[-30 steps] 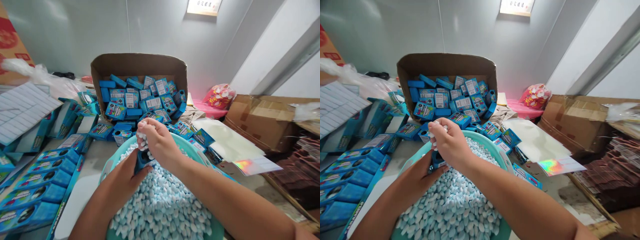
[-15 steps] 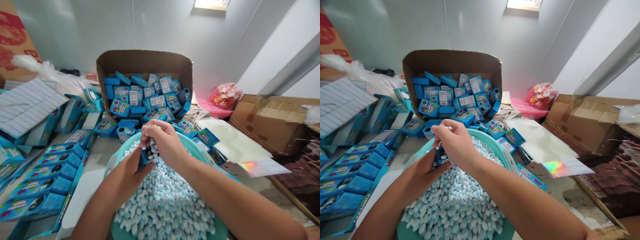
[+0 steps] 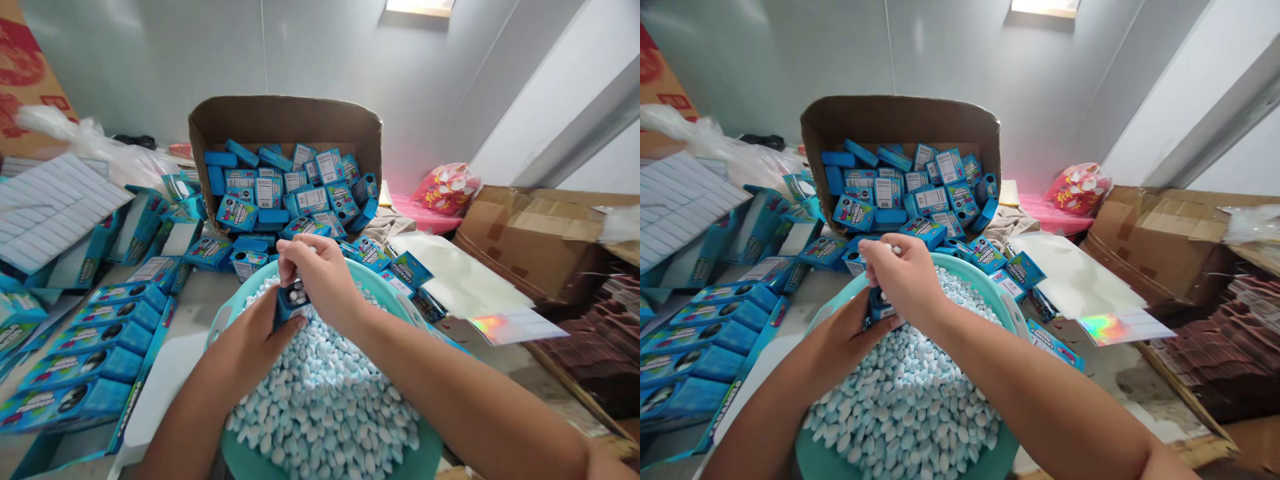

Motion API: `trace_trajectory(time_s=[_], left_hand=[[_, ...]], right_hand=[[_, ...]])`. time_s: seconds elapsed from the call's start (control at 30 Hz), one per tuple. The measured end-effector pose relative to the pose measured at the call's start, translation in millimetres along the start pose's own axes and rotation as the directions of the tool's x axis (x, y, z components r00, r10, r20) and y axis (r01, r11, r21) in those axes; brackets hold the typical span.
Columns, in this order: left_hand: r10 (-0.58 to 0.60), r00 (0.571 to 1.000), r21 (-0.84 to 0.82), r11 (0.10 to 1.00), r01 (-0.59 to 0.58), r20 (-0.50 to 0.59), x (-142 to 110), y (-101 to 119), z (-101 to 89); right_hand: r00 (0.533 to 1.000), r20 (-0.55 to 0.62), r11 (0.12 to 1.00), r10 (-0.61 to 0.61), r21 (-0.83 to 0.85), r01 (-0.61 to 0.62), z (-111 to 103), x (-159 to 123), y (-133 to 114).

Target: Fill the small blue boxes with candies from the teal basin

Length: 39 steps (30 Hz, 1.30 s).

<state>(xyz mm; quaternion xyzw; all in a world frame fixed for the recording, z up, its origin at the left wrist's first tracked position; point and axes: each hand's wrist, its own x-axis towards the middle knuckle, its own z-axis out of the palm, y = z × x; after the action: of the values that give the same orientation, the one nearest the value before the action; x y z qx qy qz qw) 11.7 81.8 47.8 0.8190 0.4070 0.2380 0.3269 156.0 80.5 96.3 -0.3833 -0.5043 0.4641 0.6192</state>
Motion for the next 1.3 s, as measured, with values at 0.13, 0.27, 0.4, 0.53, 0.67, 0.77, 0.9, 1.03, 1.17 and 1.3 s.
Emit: trace_trajectory(time_s=[0.13, 0.27, 0.4, 0.53, 0.67, 0.77, 0.9, 1.03, 1.17, 1.3], left_hand=[[-0.015, 1.000, 0.010, 1.000, 0.015, 0.017, 1, -2, 0.3], [0.023, 0.998, -0.010, 1.000, -0.022, 0.050, 3, -5, 0.8], [-0.002, 1.000, 0.038, 0.999, 0.001, 0.020, 1, -2, -0.4], [-0.005, 1.000, 0.061, 0.998, 0.006, -0.005, -2, 3, -1.8], [-0.063, 0.998, 0.061, 0.996, 0.063, -0.003, -3, 2, -1.1], [-0.090, 0.996, 0.058, 0.994, 0.090, 0.001, -2, 0, -0.3], [-0.067, 0.998, 0.013, 0.998, 0.067, -0.001, -3, -2, 0.2], [-0.074, 0.997, -0.054, 0.996, 0.073, -0.016, -3, -4, -1.0], [-0.083, 0.992, -0.126, 0.990, 0.070, -0.100, 1, -5, -2.5], [-0.135, 0.937, -0.244, 0.968, 0.056, -0.322, 8, 1, -2.5]], right_hand=[[0.998, 0.037, 0.993, 0.053, 0.101, -0.057, -3, 3, 0], [0.996, 0.078, 0.982, 0.045, 0.180, -0.058, -3, 0, -2], [0.988, 0.130, 0.976, 0.082, 0.192, -0.106, -3, -3, -3], [0.969, 0.200, 0.959, 0.143, 0.214, -0.185, -6, -1, -4], [0.926, 0.326, 0.930, 0.190, 0.243, -0.277, -10, 1, -6], [0.919, 0.350, 0.946, 0.182, 0.192, -0.261, -13, -1, -7], [0.927, 0.371, 0.998, 0.049, 0.028, -0.064, -20, -6, -11], [0.935, 0.342, 0.955, -0.097, -0.232, 0.184, -27, -6, -14], [0.981, 0.069, 0.946, -0.183, -0.258, 0.195, -35, 7, -4], [0.995, -0.063, 0.995, 0.079, 0.063, -0.075, -41, 23, 17]])
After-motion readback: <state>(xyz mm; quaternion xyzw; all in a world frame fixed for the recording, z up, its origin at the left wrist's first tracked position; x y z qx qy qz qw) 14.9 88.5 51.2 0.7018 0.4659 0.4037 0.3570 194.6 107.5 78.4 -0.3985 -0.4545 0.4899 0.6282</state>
